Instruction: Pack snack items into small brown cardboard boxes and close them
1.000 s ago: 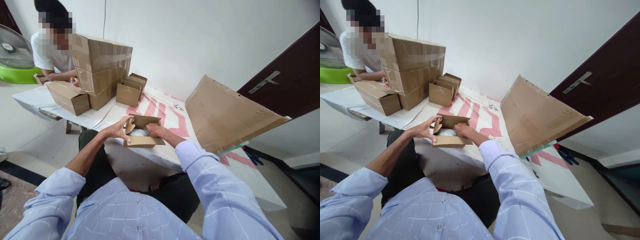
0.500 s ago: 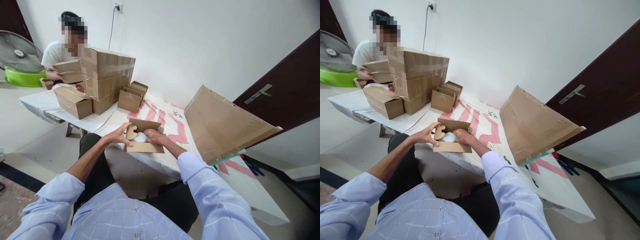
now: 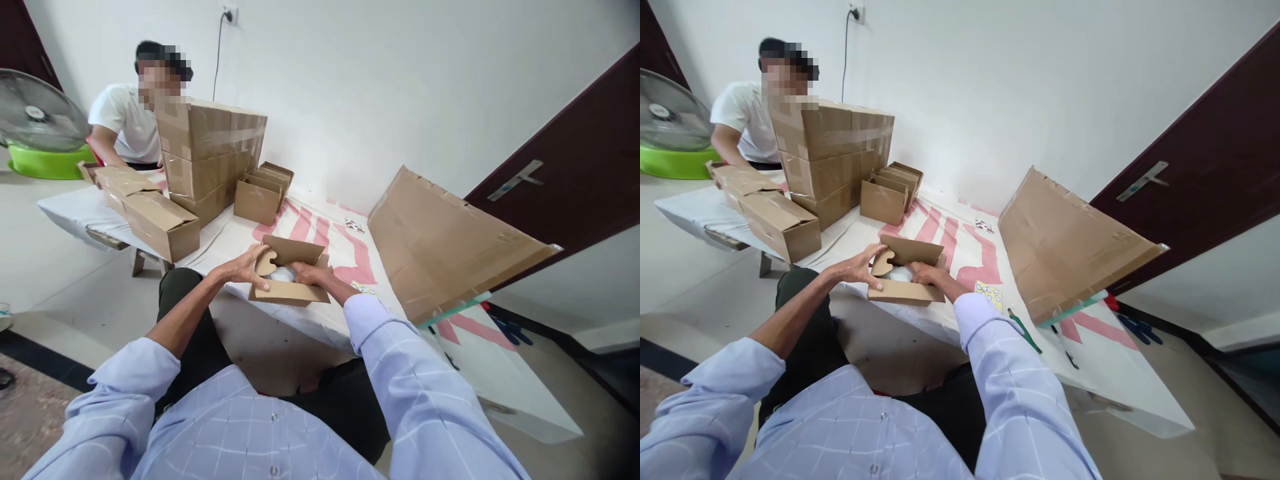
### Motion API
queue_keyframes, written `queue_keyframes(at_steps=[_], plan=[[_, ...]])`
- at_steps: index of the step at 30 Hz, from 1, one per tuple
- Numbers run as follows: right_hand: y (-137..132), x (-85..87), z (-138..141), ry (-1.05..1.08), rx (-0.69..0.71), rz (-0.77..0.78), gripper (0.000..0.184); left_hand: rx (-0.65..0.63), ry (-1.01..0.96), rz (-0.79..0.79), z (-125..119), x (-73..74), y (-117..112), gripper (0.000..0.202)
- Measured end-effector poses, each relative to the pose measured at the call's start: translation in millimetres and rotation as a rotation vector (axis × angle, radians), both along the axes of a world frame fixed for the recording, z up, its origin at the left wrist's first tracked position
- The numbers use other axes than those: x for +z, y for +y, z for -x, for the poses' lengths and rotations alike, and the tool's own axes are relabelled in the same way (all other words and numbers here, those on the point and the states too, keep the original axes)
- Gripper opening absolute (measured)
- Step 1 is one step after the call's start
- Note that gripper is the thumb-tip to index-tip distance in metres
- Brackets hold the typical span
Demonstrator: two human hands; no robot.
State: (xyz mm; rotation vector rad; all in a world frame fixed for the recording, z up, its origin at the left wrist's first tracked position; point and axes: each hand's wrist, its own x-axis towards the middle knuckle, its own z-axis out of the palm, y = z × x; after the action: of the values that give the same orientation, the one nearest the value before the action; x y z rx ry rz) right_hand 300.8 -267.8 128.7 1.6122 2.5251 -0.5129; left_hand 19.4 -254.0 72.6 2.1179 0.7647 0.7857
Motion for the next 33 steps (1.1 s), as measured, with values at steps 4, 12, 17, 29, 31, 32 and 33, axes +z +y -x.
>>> queue_keyframes(at_steps=[4,12,17,29,31,32,33], plan=[[-11,12.3,7,-0.060,0.016,0.004,0.056,-0.017,-0.013,-0.047,-1,-3.9,4,0.135],[-29,59.7,10,-0.086,0.119,-0.314,0.052,0.018,-0.023,-0.030,-2,-6.3,11,0.131],[-44,106.7,-11,0.043,0.049,-0.492,0.053,0.043,-0.063,-0.016,-10,-4.2,25,0.131],[-95,128.3,-29,0.789,-0.117,-0.169,0.060,-0.156,-0.401,0.013,-8,57.3,-45,0.130],[-97,120.0,-27,0.852,-0.127,-0.112,0.060,-0.143,-0.406,0.009,-9,63.6,-65,0.129],[-98,115.7,-25,0.877,-0.138,-0.089,0.061,-0.099,-0.408,-0.002,-10,65.2,-73,0.125],[-99,111.3,-25,0.903,-0.152,-0.069,0.064,-0.044,-0.413,-0.010,-11,66.3,-79,0.118]])
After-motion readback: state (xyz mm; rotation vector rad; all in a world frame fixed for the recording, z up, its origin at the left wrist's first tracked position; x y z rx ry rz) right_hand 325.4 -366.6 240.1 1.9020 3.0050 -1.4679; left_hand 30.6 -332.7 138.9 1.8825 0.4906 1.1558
